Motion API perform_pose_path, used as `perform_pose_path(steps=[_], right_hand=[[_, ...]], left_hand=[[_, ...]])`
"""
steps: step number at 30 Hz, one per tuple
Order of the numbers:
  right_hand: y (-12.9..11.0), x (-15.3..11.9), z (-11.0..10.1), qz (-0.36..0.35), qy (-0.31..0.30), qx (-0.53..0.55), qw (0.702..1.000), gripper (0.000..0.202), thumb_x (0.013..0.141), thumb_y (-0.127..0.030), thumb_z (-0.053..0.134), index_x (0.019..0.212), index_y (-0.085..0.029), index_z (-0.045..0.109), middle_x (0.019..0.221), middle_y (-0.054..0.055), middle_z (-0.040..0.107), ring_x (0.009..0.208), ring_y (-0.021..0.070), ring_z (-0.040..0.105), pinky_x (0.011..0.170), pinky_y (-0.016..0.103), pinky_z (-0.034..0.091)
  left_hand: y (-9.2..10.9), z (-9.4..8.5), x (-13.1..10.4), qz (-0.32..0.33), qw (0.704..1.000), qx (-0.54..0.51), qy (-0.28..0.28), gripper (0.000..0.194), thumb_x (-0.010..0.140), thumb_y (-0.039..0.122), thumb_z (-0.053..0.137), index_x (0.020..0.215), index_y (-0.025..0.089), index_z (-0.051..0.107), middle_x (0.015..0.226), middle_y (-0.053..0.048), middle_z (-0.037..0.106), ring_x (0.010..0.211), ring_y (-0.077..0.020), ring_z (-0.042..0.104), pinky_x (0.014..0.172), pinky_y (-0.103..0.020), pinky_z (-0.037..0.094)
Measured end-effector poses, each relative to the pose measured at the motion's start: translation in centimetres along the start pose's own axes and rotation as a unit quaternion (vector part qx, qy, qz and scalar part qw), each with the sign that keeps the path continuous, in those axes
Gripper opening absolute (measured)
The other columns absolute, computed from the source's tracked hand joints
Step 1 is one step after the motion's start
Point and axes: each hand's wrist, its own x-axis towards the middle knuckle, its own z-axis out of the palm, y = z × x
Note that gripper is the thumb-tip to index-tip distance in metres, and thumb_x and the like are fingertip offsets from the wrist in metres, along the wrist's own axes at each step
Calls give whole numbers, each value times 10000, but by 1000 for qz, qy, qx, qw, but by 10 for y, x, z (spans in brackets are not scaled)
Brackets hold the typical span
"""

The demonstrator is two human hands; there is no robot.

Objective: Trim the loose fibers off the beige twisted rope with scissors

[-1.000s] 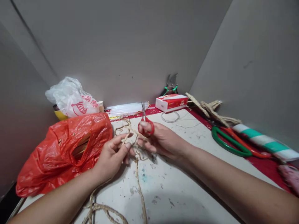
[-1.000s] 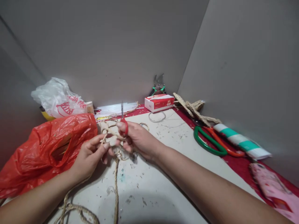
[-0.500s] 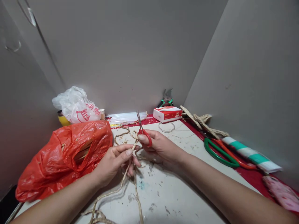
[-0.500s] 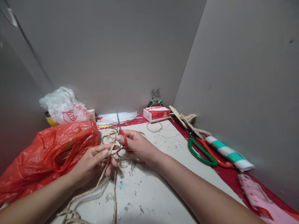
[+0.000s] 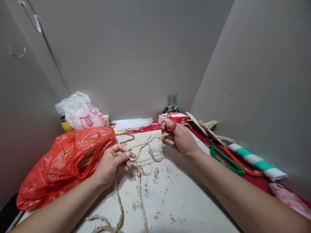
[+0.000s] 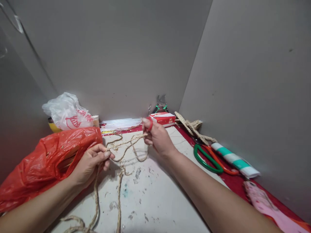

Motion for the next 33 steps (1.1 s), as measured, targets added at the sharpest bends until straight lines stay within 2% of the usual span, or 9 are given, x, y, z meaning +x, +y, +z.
perform_pose_path(steps=[5, 9, 12, 16, 19, 21, 26, 29, 33], right_hand=[[-3, 3, -8, -105, 66, -57, 991, 388, 752, -543, 622, 636, -211, 456, 479, -89, 301, 410, 56, 223, 377, 205, 230], [-4, -2, -5, -203, 104, -135, 964, 370, 760, -561, 610, 697, -223, 475, 551, -65, 415, 445, 77, 365, 433, 232, 345], [-3, -3, -5, -241, 108, -168, 950, 346, 757, -525, 631, 705, -225, 466, 591, -59, 460, 469, 87, 427, 476, 246, 383], [9, 4, -14, -255, 70, -220, 939, 293, 764, -429, 651, 703, -218, 457, 626, -61, 450, 526, 88, 430, 528, 240, 376], [21, 9, -21, -249, 36, -317, 914, 269, 777, -415, 634, 712, -207, 477, 639, -57, 439, 564, 92, 413, 553, 237, 358], [25, 9, -23, -258, 30, -363, 895, 263, 786, -409, 624, 710, -204, 479, 636, -55, 436, 567, 93, 410, 559, 237, 352], [21, 3, -20, -329, 78, -391, 856, 239, 812, -399, 589, 729, -219, 455, 634, -48, 460, 567, 101, 422, 582, 242, 367], [21, 3, -19, -308, 78, -419, 850, 241, 817, -409, 567, 723, -218, 456, 614, -48, 462, 546, 101, 412, 562, 242, 346], [31, 8, -20, -249, 29, -468, 847, 246, 815, -405, 554, 702, -206, 463, 598, -49, 441, 542, 100, 389, 554, 242, 316]], left_hand=[[1, 0, -5, -29, 999, 13, -37, 246, 707, 273, 733, 743, 152, 522, 559, 15, 603, 381, 1, 245, 392, -144, 131], [0, 1, -8, -54, 997, 19, -53, 236, 736, 353, 694, 820, 158, 593, 433, 76, 412, 376, -21, 219, 400, -171, 103], [-3, 1, -7, -67, 994, 53, -62, 270, 746, 377, 686, 864, 141, 631, 424, 77, 390, 381, -27, 238, 410, -186, 118], [-10, 3, -5, -88, 989, 92, -81, 251, 755, 373, 678, 813, 137, 616, 488, 31, 529, 384, -23, 244, 410, -195, 109], [-11, 5, -5, -111, 981, 125, -97, 263, 726, 365, 700, 721, 123, 597, 579, -24, 617, 390, -21, 269, 405, -200, 109], [-10, 8, -5, -117, 977, 152, -97, 271, 711, 363, 708, 670, 126, 583, 520, -3, 574, 391, -29, 281, 405, -199, 120], [-6, 11, -9, -145, 970, 160, -112, 272, 717, 387, 696, 696, 143, 578, 429, 84, 367, 375, -33, 206, 394, -212, 90], [-8, 9, -11, -153, 974, 113, -125, 242, 740, 359, 682, 779, 129, 618, 430, 89, 331, 383, -34, 184, 400, -221, 82], [-11, 6, -10, -139, 978, 64, -139, 224, 766, 286, 655, 903, 110, 666, 440, 86, 316, 402, -33, 167, 408, -212, 77]])
